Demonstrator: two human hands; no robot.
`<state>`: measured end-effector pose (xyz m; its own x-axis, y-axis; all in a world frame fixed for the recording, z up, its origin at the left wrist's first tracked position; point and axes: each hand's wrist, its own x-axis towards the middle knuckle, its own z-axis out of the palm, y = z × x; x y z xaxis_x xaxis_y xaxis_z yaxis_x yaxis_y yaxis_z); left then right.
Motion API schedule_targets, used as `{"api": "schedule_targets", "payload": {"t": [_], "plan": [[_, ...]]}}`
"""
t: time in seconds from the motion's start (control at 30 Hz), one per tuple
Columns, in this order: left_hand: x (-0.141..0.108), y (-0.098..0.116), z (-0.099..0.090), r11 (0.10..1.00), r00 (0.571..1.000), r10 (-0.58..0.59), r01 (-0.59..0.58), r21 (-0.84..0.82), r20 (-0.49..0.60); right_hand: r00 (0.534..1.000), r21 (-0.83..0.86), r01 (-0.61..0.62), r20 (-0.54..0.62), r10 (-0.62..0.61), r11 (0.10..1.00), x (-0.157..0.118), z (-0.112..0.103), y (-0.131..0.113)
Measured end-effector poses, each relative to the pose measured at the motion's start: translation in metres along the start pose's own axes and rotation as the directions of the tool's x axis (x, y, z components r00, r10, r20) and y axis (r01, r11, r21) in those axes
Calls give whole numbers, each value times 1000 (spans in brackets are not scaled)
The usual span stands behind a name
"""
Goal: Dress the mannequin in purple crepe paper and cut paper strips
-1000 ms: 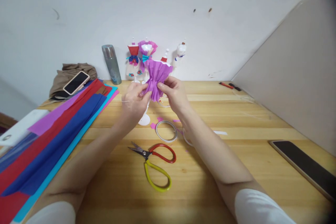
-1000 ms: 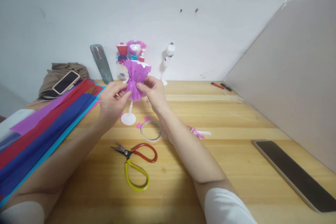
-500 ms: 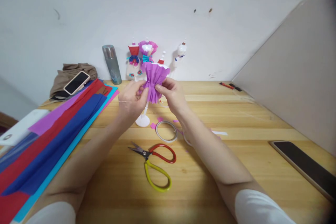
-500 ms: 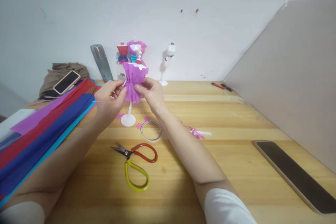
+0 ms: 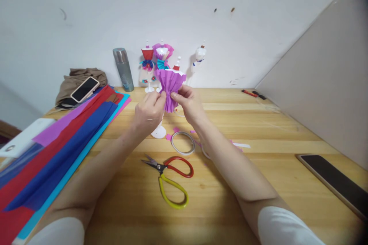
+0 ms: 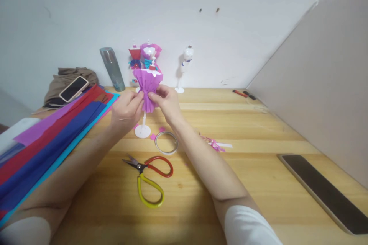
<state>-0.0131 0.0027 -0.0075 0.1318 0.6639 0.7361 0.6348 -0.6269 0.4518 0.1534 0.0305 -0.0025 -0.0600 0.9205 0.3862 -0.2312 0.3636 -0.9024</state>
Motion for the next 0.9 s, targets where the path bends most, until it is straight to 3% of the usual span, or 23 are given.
{"api": "schedule_targets", "payload": {"t": [0.2, 0.4, 0.53, 0.8, 0.9], "plan": [[-1, -3, 1, 991, 996, 82, -86, 101, 41, 1000, 11, 0, -31, 0, 1000, 3, -3, -1], [0, 6, 1, 998, 997, -63, 61, 31, 50, 1000, -15, 7, -22, -8, 1000, 4, -4, 0], [4, 14, -2, 978, 976, -184, 193, -74, 120, 1000, -7, 7, -19, -7, 1000, 4, -4, 0], [14, 29, -26, 953, 927, -219, 271, -138, 306, 1000, 19, -8, -7, 8, 1000, 3, -3, -2], [18, 27, -35, 941, 951, -247, 280, -188, 185, 1000, 25, -18, -1, 18, 1000, 2, -2, -2]]}}
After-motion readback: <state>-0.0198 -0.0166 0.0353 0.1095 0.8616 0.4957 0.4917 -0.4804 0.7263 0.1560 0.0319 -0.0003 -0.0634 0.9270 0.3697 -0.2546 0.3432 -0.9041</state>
